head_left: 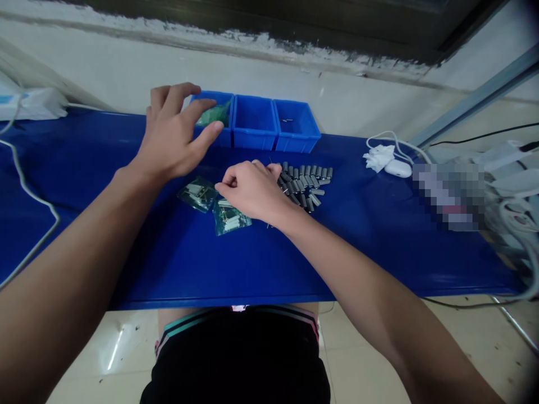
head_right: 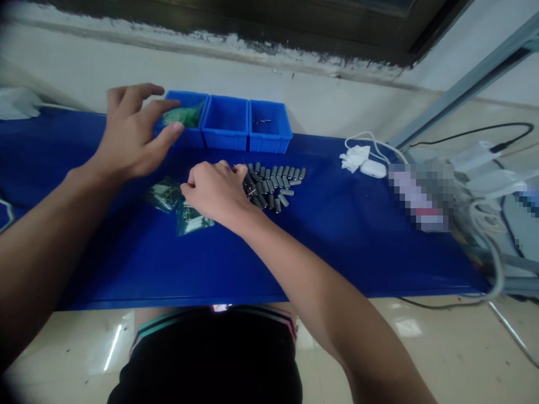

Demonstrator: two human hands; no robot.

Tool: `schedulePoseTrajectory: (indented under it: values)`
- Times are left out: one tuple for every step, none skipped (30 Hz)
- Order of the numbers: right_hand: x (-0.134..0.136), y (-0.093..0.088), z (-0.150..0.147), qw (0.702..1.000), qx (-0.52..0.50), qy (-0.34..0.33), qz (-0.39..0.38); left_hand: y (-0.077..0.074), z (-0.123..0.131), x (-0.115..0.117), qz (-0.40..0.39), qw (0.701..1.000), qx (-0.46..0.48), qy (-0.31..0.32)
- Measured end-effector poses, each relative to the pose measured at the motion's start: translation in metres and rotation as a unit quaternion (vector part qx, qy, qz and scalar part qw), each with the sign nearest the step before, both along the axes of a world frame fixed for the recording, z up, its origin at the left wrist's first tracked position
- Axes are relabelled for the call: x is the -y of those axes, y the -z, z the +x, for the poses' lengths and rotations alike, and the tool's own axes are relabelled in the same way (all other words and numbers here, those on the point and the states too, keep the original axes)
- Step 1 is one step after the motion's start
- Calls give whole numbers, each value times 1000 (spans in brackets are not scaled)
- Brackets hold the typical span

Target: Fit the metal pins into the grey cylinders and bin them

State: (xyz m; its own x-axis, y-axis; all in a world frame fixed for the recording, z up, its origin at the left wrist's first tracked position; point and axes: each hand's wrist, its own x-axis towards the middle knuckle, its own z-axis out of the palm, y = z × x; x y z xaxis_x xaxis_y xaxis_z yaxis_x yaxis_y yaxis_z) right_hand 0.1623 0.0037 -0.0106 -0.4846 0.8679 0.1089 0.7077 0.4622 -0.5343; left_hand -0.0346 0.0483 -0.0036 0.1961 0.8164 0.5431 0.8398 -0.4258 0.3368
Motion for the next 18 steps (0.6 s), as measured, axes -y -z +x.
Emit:
schedulePoseTrajectory:
  values:
    - [1,-1,-1,1000,-1,4,2,0,0,0,6,1000,5,7]
    - [2,-1,-1,1000,0,9,6,1,1,-1,11,1000,7,12]
    - [4,-2,-2,1000,3,13,9,2,0,-2,18,1000,9,15]
    - [6,-3,-4,1000,7,16,13,3,0,-3,25,999,13,18]
    - [7,-3,-5,1000,11,15,16,4,-1,-4,32,999,16,20]
    - [9,-3,-7,1000,15,11,19,5,-1,-5,37,999,20,22]
    - [10,-2,-8,1000,18,3,21,6,-2,-6,41,999,23,24]
    - [10,-1,-10,1000,18,-3,24,7,-3,-7,43,998,25,27]
    - [11,1,-11,999,16,-10,28,8,-3,-8,44,998,27,31]
    - [11,3,-12,999,12,-13,33,8,-3,-8,44,998,29,36]
    - [11,4,-13,999,6,-13,40,9,-3,-9,45,998,30,39]
    - [11,4,-13,999,-5,-10,47,8,-3,-9,47,998,30,41]
    - [11,4,-13,998,-19,-5,56,8,-2,-9,52,997,27,41]
    - [12,3,-13,997,-36,-1,64,7,-2,-8,58,997,21,40]
    - [12,1,-12,996,-55,3,68,5,0,-7,66,997,15,38]
    - [12,-2,-11,995,-76,7,70,2,1,-6,73,997,15,37]
    - [12,-5,-10,993,-97,12,71,0,3,-4,79,996,24,36]
    - [12,-7,-8,990,-119,19,71,-3,5,-2,82,995,43,35]
